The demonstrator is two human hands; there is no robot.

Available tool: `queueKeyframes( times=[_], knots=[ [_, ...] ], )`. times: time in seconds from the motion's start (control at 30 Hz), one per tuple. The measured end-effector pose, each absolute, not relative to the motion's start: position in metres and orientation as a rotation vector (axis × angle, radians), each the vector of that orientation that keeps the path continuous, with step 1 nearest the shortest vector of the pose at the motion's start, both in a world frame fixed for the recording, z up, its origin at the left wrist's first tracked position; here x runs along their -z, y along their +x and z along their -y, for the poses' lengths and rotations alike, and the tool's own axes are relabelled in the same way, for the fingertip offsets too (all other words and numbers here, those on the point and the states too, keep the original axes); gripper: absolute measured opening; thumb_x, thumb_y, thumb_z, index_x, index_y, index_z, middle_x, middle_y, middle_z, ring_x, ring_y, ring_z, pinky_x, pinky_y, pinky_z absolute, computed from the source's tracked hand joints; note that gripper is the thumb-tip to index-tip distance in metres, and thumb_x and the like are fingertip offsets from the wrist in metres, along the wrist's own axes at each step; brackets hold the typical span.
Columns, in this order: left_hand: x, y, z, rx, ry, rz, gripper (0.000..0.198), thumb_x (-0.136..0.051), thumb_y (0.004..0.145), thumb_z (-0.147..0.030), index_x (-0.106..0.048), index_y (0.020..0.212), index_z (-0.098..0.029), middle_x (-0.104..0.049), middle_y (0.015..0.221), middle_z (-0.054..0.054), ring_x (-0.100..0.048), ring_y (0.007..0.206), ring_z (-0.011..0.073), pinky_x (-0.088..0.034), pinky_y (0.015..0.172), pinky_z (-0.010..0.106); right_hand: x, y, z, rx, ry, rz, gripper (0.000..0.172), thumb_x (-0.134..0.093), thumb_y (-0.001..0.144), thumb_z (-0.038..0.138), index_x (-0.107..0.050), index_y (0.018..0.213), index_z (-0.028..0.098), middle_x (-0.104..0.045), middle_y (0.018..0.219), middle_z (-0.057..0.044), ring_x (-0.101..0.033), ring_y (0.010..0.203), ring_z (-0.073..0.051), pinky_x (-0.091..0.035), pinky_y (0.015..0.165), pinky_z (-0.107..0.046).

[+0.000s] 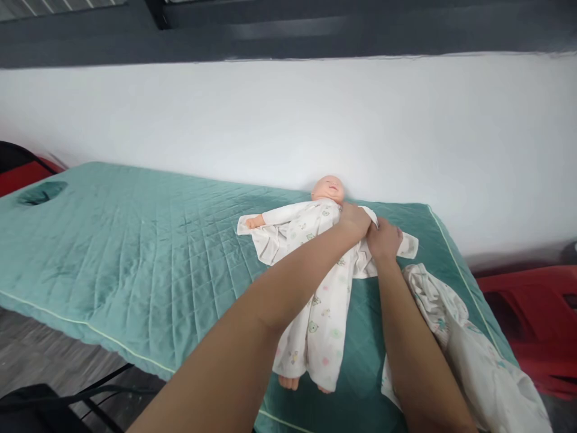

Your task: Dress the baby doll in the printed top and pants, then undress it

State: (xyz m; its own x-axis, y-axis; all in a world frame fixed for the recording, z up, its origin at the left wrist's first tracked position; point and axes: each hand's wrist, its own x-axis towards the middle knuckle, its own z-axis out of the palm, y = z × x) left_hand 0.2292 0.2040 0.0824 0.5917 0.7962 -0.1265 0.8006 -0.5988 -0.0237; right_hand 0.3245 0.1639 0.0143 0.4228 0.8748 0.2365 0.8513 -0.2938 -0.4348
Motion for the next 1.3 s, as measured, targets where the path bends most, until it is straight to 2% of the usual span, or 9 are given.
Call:
queueKeyframes(
  times=[0.17, 0.37, 0.43, 0.6, 0.73, 0.87, 1.13, 1.3],
  knots=[
    [-0.089, 0.213, -0.220, 0.275, 2.789, -1.385, 0.039, -0.064, 0.081, -0.012, -0.072, 0.118, -0.017, -0.068, 0.129, 0.016, -0.057, 0.124, 0.0358, -0.045, 0.100, 0.050, -0.014, 0.325, -0.162, -0.088, -2.205, 1.376, 0.041, -0.036, 0.091, 0.027, -0.071, 0.106, 0.013, -0.073, 0.105, -0.020, -0.063, 0.102, -0.033, -0.037, 0.098, -0.047],
    [-0.068, 0.231, -0.224, 0.307, 2.778, -1.365, 0.034, -0.066, 0.082, -0.019, -0.074, 0.114, -0.020, -0.070, 0.127, 0.013, -0.058, 0.124, 0.0319, -0.043, 0.104, 0.047, -0.012, 0.324, -0.165, -0.116, -2.196, 1.360, 0.039, -0.039, 0.090, 0.030, -0.073, 0.101, 0.015, -0.073, 0.102, -0.019, -0.062, 0.102, -0.034, -0.040, 0.093, -0.045],
    [-0.061, 0.240, -0.223, 0.297, 2.770, -1.388, 0.031, -0.062, 0.086, -0.020, -0.075, 0.114, -0.018, -0.071, 0.125, 0.014, -0.059, 0.123, 0.0316, -0.042, 0.104, 0.047, -0.011, 0.325, -0.166, -0.135, -2.208, 1.366, 0.038, -0.039, 0.090, 0.030, -0.073, 0.099, 0.016, -0.073, 0.102, -0.018, -0.062, 0.102, -0.033, -0.041, 0.090, -0.043],
    [-0.057, 0.239, -0.217, 0.194, 2.833, -1.420, 0.038, -0.045, 0.095, -0.013, -0.069, 0.124, -0.011, -0.067, 0.129, 0.020, -0.058, 0.124, 0.0332, -0.041, 0.102, 0.050, -0.007, 0.331, -0.170, -0.210, -2.200, 1.328, 0.039, -0.039, 0.091, 0.034, -0.072, 0.102, 0.015, -0.073, 0.106, -0.018, -0.063, 0.100, -0.032, -0.041, 0.087, -0.041],
    [-0.070, 0.226, -0.215, 0.158, 2.893, -1.415, 0.039, -0.041, 0.096, -0.011, -0.065, 0.127, -0.009, -0.065, 0.131, 0.021, -0.056, 0.125, 0.0331, -0.041, 0.099, 0.048, -0.004, 0.339, -0.168, -0.305, -2.063, 1.183, 0.037, -0.042, 0.089, 0.036, -0.072, 0.101, 0.018, -0.072, 0.109, -0.016, -0.062, 0.099, -0.032, -0.041, 0.084, -0.039],
    [-0.089, 0.214, -0.214, 0.184, 2.934, -1.429, 0.037, -0.047, 0.095, -0.011, -0.062, 0.129, -0.009, -0.064, 0.131, 0.021, -0.057, 0.122, 0.0324, -0.042, 0.096, 0.046, -0.003, 0.346, -0.166, -0.383, -1.934, 1.101, 0.034, -0.047, 0.084, 0.036, -0.073, 0.101, 0.020, -0.073, 0.105, -0.013, -0.062, 0.098, -0.031, -0.043, 0.084, -0.039],
    [-0.108, 0.189, -0.216, 0.210, 2.991, -1.469, 0.043, -0.048, 0.088, -0.003, -0.057, 0.130, -0.008, -0.062, 0.129, 0.020, -0.055, 0.120, 0.0324, -0.041, 0.092, 0.046, 0.012, 0.355, -0.177, -0.474, -1.644, 0.973, 0.033, -0.052, 0.075, 0.035, -0.072, 0.096, 0.020, -0.073, 0.103, -0.009, -0.062, 0.102, -0.029, -0.045, 0.097, -0.044],
    [-0.107, 0.185, -0.212, 0.211, 3.026, -1.414, 0.040, -0.052, 0.088, -0.006, -0.058, 0.127, -0.010, -0.064, 0.126, 0.018, -0.057, 0.117, 0.0305, -0.042, 0.090, 0.043, 0.009, 0.352, -0.182, -0.648, -1.335, 0.813, 0.040, -0.056, 0.065, 0.021, -0.068, 0.103, 0.019, -0.073, 0.109, -0.007, -0.067, 0.099, -0.022, -0.053, 0.089, -0.038]
  ],
)
